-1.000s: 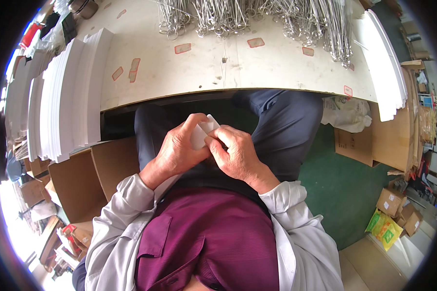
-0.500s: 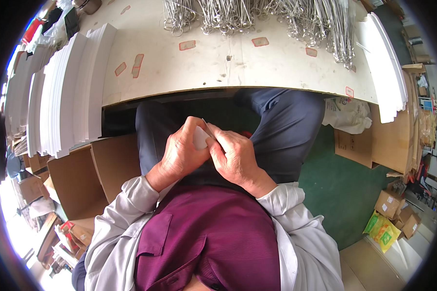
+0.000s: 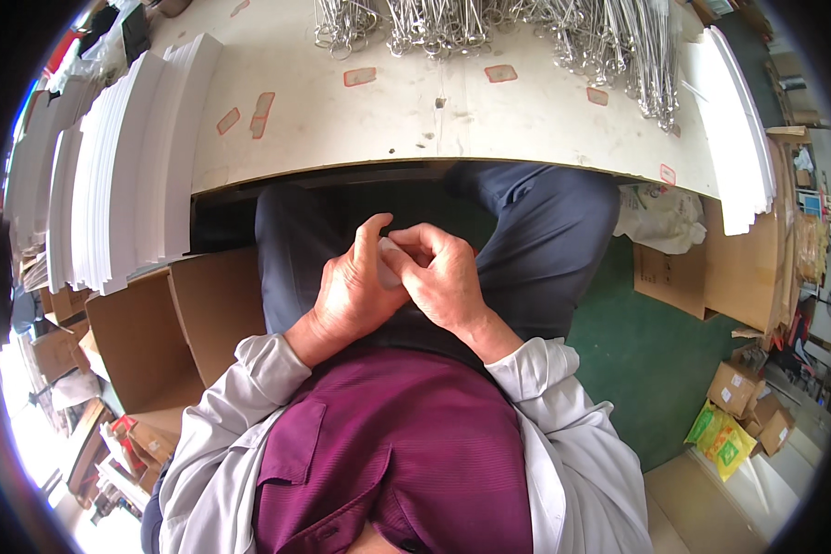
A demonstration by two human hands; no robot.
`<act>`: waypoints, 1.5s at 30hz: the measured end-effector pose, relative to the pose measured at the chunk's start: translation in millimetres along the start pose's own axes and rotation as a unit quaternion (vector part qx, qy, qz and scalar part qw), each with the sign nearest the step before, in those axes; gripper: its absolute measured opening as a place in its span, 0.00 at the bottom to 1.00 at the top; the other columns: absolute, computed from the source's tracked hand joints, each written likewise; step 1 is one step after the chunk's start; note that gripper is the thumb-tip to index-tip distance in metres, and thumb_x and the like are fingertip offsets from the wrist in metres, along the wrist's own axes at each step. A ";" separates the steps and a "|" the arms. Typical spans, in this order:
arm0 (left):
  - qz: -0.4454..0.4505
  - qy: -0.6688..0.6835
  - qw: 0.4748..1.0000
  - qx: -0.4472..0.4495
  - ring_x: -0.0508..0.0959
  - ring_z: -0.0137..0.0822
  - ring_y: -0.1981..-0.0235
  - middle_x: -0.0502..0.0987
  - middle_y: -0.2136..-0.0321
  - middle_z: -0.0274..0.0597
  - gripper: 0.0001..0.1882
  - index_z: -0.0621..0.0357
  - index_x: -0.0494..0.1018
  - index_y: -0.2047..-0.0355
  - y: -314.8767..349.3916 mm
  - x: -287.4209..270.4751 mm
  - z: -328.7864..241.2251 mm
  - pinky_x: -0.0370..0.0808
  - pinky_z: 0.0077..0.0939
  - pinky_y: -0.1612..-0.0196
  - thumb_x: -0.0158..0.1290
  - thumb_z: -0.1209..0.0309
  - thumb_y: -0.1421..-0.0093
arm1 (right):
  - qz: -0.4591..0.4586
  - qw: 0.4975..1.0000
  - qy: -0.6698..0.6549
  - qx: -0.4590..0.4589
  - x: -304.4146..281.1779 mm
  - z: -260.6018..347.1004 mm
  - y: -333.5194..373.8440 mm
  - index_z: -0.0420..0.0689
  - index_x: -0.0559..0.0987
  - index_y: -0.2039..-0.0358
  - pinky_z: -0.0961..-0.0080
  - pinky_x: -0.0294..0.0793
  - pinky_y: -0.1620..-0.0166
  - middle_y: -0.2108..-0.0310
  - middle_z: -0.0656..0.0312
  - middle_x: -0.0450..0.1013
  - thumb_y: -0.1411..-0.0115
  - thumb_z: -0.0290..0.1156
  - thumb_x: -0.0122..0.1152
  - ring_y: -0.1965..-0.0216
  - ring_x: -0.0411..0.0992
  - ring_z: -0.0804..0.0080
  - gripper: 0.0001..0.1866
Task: Packing cleaning brushes into cardboard sleeves and organizing them.
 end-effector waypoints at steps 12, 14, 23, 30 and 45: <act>0.002 -0.039 0.999 -0.002 0.84 0.53 0.68 0.81 0.67 0.54 0.29 0.64 0.70 0.55 7.3 -1.5 3.8 0.83 0.44 0.70 0.71 0.61 0.49 | -0.031 0.999 -0.029 0.034 -5.6 -18.4 -2.1 0.35 0.81 0.61 0.80 0.80 0.64 0.70 0.59 0.82 0.34 0.29 0.69 0.68 0.79 0.81 0.09; -0.004 -0.034 0.999 -0.002 0.84 0.53 0.69 0.81 0.68 0.54 0.28 0.64 0.70 0.56 6.1 -5.4 3.0 0.83 0.44 0.70 0.71 0.61 0.49 | -0.025 0.999 -0.019 0.007 -4.0 -14.3 0.8 0.36 0.82 0.61 0.81 0.78 0.65 0.71 0.61 0.82 0.33 0.30 0.69 0.68 0.78 0.83 0.10; -0.014 -0.028 0.999 -0.022 0.84 0.54 0.67 0.81 0.66 0.53 0.27 0.64 0.72 0.56 7.5 -2.9 4.8 0.83 0.45 0.67 0.70 0.63 0.50 | -0.030 0.999 -0.009 -0.015 -3.1 -18.8 6.8 0.36 0.82 0.60 0.83 0.75 0.68 0.72 0.64 0.81 0.31 0.32 0.66 0.71 0.75 0.86 0.10; -0.015 -0.038 0.999 0.003 0.84 0.54 0.70 0.81 0.68 0.53 0.30 0.66 0.72 0.53 4.5 -2.9 2.3 0.83 0.44 0.70 0.70 0.63 0.50 | -0.048 0.997 -0.058 0.019 -11.1 -17.9 5.5 0.37 0.82 0.63 0.85 0.73 0.73 0.74 0.65 0.80 0.32 0.32 0.66 0.75 0.73 0.89 0.10; -0.007 -0.041 0.999 -0.019 0.85 0.53 0.67 0.82 0.67 0.51 0.30 0.62 0.73 0.55 7.9 4.2 8.1 0.84 0.45 0.67 0.72 0.57 0.50 | -0.073 0.995 -0.052 0.038 -12.7 -14.9 3.2 0.38 0.81 0.70 0.84 0.72 0.79 0.77 0.65 0.79 0.32 0.31 0.67 0.78 0.73 0.87 0.12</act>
Point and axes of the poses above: each hand's wrist, its own y-axis away from the middle knuckle, its own x-axis out of the palm, z = x × y, the point moved 5 cm from there along -y, towards the middle knuckle
